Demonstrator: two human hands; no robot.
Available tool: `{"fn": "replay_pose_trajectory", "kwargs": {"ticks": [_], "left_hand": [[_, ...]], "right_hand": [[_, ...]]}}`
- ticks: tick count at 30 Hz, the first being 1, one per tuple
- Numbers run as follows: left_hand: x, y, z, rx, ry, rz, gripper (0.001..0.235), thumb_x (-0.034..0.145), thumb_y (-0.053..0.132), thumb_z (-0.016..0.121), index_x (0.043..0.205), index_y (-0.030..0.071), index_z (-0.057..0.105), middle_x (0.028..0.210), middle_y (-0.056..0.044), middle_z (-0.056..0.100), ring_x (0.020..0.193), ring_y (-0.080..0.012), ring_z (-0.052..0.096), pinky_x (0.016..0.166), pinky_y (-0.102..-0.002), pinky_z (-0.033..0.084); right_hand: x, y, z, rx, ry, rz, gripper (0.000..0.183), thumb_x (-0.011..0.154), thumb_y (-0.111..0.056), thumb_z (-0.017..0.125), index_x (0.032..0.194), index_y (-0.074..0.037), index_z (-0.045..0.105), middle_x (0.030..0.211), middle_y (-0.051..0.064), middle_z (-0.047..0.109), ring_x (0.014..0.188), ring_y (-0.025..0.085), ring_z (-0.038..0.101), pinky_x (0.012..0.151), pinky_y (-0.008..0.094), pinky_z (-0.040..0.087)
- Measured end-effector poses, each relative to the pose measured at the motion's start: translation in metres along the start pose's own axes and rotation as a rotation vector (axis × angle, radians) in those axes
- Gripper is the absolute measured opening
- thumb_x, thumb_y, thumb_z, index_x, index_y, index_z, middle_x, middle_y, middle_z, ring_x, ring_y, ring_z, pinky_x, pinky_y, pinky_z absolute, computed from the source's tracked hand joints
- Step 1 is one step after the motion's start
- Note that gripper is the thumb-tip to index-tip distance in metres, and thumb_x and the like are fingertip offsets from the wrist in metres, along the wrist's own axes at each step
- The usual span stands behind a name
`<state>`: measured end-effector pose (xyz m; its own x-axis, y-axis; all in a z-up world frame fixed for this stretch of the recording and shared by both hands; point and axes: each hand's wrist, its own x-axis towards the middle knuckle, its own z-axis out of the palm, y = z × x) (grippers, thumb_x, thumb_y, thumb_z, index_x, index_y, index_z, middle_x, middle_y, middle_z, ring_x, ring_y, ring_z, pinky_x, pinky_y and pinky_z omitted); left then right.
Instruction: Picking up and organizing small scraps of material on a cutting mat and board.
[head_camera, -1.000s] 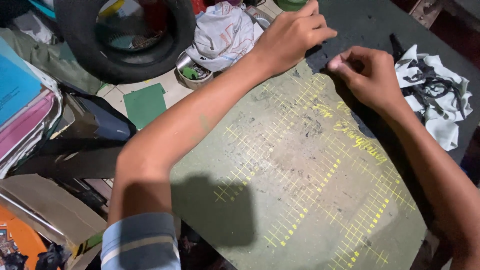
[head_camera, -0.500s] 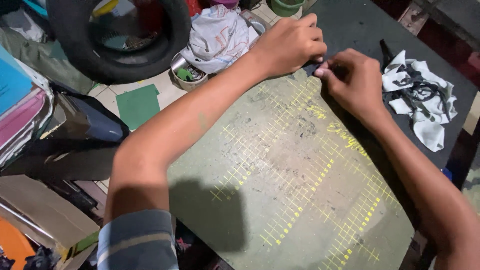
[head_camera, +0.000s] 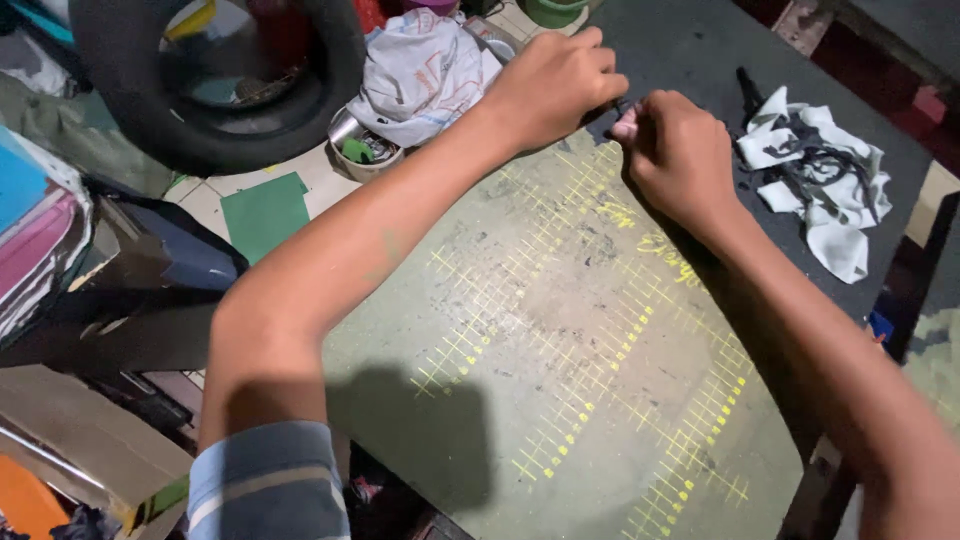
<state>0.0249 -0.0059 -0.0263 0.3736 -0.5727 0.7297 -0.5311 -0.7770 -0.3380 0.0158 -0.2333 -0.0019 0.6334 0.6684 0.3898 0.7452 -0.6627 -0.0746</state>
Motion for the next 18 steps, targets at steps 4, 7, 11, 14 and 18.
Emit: {"fn": "replay_pose_trajectory", "kwargs": {"ticks": [4, 7, 11, 14, 18], "left_hand": [[0.000, -0.002, 0.008, 0.080, -0.130, 0.023, 0.029, 0.065, 0.000, 0.076, 0.080, 0.023, 0.067, 0.073, 0.001, 0.061, 0.074, -0.0244, 0.061, 0.045, -0.040, 0.046], [0.007, 0.000, -0.002, 0.032, -0.253, 0.001, 0.028, 0.067, 0.001, 0.075, 0.080, 0.026, 0.074, 0.076, 0.000, 0.063, 0.073, -0.0288, 0.065, 0.044, -0.044, 0.049], [0.013, 0.000, -0.019, -0.191, -0.498, -0.100, 0.029, 0.079, -0.001, 0.073, 0.106, 0.011, 0.077, 0.105, -0.010, 0.063, 0.091, -0.0359, 0.059, 0.058, -0.050, 0.053], [0.018, 0.018, -0.027, -0.147, -0.587, -0.149, 0.051, 0.079, -0.012, 0.062, 0.128, 0.002, 0.065, 0.126, -0.017, 0.059, 0.115, -0.0354, 0.053, 0.090, -0.044, 0.056], [-0.001, 0.034, -0.023, 0.120, -0.431, -0.125, 0.064, 0.084, 0.004, 0.065, 0.145, -0.002, 0.045, 0.124, -0.017, 0.055, 0.106, -0.0343, 0.054, 0.087, -0.042, 0.048]], "right_hand": [[0.007, -0.002, -0.013, 0.386, -0.062, 0.131, 0.020, 0.113, -0.027, 0.055, 0.109, -0.015, 0.070, 0.092, -0.001, 0.069, 0.076, 0.016, 0.059, 0.065, 0.035, 0.038], [0.005, -0.007, -0.023, 0.489, -0.098, 0.122, 0.023, 0.104, -0.037, 0.065, 0.115, -0.020, 0.075, 0.103, -0.005, 0.071, 0.086, 0.010, 0.061, 0.071, 0.030, 0.038], [0.005, 0.001, -0.026, 0.565, -0.121, -0.052, 0.026, 0.092, -0.031, 0.088, 0.110, -0.013, 0.081, 0.106, 0.004, 0.069, 0.096, 0.018, 0.065, 0.079, 0.034, 0.044], [0.009, 0.002, -0.025, 0.527, -0.117, -0.038, 0.018, 0.095, -0.028, 0.089, 0.099, -0.012, 0.082, 0.104, 0.003, 0.072, 0.091, 0.017, 0.067, 0.073, 0.035, 0.046], [0.009, 0.003, -0.017, 0.523, -0.017, -0.210, 0.018, 0.096, -0.014, 0.093, 0.095, -0.002, 0.079, 0.100, 0.011, 0.072, 0.092, 0.023, 0.070, 0.079, 0.036, 0.050]]}}
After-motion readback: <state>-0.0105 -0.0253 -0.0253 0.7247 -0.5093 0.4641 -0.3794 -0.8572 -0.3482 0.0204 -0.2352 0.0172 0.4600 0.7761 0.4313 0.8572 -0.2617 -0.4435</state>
